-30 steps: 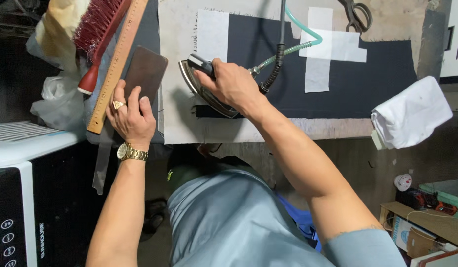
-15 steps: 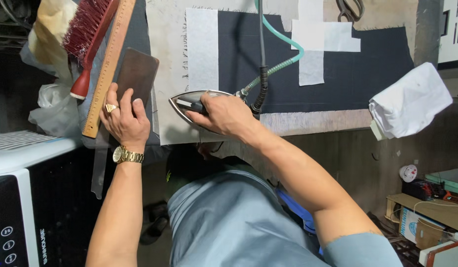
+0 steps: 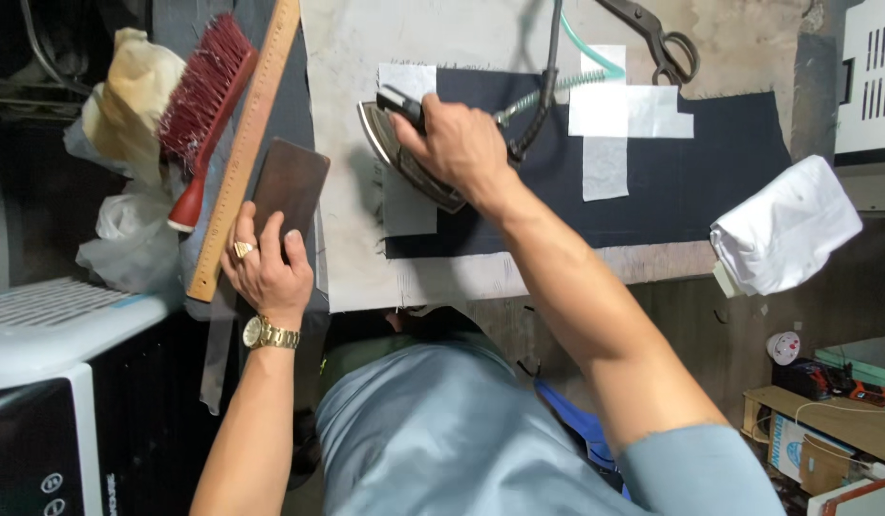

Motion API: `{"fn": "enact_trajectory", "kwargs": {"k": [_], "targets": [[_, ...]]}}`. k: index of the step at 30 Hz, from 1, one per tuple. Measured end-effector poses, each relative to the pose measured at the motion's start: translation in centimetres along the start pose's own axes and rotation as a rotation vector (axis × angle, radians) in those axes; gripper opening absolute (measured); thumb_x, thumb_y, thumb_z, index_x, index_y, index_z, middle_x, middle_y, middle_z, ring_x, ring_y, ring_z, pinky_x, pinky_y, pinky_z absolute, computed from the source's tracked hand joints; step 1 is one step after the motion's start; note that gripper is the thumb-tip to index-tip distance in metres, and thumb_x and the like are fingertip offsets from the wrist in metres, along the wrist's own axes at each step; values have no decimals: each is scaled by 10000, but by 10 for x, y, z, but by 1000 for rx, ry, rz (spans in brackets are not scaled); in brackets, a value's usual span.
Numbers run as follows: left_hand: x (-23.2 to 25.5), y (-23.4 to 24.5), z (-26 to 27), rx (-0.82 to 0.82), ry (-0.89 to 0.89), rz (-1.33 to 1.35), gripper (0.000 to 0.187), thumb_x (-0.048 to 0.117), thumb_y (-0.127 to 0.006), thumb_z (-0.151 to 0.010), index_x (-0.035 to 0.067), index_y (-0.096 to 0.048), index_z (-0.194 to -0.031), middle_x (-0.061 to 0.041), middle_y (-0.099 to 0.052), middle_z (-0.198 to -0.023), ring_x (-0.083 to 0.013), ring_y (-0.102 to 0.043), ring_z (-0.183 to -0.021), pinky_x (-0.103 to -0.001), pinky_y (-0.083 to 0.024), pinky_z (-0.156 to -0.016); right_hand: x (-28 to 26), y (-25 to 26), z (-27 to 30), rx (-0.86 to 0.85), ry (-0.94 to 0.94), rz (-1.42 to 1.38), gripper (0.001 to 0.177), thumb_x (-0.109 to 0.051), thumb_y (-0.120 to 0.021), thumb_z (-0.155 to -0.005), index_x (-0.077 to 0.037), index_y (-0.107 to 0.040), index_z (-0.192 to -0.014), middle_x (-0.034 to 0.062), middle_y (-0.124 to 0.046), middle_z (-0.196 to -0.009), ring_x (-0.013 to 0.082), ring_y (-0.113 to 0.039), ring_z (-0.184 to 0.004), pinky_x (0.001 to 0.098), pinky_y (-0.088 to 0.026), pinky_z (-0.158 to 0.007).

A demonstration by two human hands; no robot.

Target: The person takes white lining fabric from a plastic bag, measures it against a piece of dark fabric on a workbench, cuts the lining into smaller strips using shears, and then irons the lining onto the dark fabric.

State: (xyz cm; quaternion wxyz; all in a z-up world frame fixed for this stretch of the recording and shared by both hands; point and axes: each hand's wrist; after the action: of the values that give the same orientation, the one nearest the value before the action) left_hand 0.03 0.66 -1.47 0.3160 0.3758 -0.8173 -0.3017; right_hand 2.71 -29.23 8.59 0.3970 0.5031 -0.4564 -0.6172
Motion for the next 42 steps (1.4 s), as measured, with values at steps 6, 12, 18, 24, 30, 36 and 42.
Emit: {"fn": "enact_trajectory", "kwargs": {"k": [6,12,18,24,30,36,42], "targets": [[11,9,-8,-78,61,-10,366,318,-470,-1112,85,-749,-1150,-185,-640,-1362,-386,-672,-1175,-529,-492,-925,13,14,-70,-149,-40,-51,601,-620,-367,-1079,-49,-535,-999,84,-646,-731,283,-631,-555,458,-514,-420],[7,8,-6,-115,70,-5,364,322,-462,-1111,87,-736,-1152,-190,-627,-1373,-389,-666,-1180,-525,-487,-935,19,17,-98,-108,-54,-27,629,-637,-438,-1065,-22,-545,-982,275,-695,-882,527,-672,-780,625,-493,-615],[7,7,-6,-110,76,8,383,331,-457,-1110,82,-746,-1146,-189,-627,-1369,-382,-664,-1183,-515,-487,-941,27,12,-105,-62,-87,-51,634,-653,-472,-1055,-43,-535,-895,225,-677,-852,504,-648,-818,610,-474,-653],[6,8,-5,-115,75,1,356,325,-485,-1104,96,-755,-1143,-181,-627,-1379,-374,-669,-1189,-514,-488,-942,12,23,-83,-143,-163,-114,606,-632,-456,-1047,-44,-519,-915,235,-680,-830,477,-658,-769,595,-485,-636],[6,8,-6,-108,66,0,373,329,-467,-1107,98,-758,-1139,-175,-625,-1377,-367,-672,-1186,-508,-492,-929,11,22,-88,-129,-172,-73,628,-653,-451,-1038,-38,-536,-947,244,-686,-860,518,-653,-830,621,-482,-676],[6,7,-6,-111,61,6,386,338,-455,-1108,98,-755,-1141,-176,-627,-1372,-364,-670,-1188,-503,-490,-942,17,17,-99,-79,-164,-50,645,-660,-464,-1039,-27,-560,-960,260,-693,-901,535,-648,-858,620,-483,-692],[5,7,-4,-107,66,5,342,316,-490,-1097,104,-755,-1141,-173,-629,-1374,-361,-670,-1189,-506,-487,-944,20,14,-105,-46,-109,-72,562,-598,-456,-1075,-44,-485,-985,270,-691,-888,557,-635,-843,624,-463,-674]]}}
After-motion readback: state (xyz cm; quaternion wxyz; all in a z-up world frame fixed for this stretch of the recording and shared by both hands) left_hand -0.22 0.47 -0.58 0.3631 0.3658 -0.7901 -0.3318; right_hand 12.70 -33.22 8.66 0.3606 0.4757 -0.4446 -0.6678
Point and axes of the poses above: each hand's wrist, its own z-axis away from the middle knuckle, its own y-axis out of the back of the hand, x = y × z
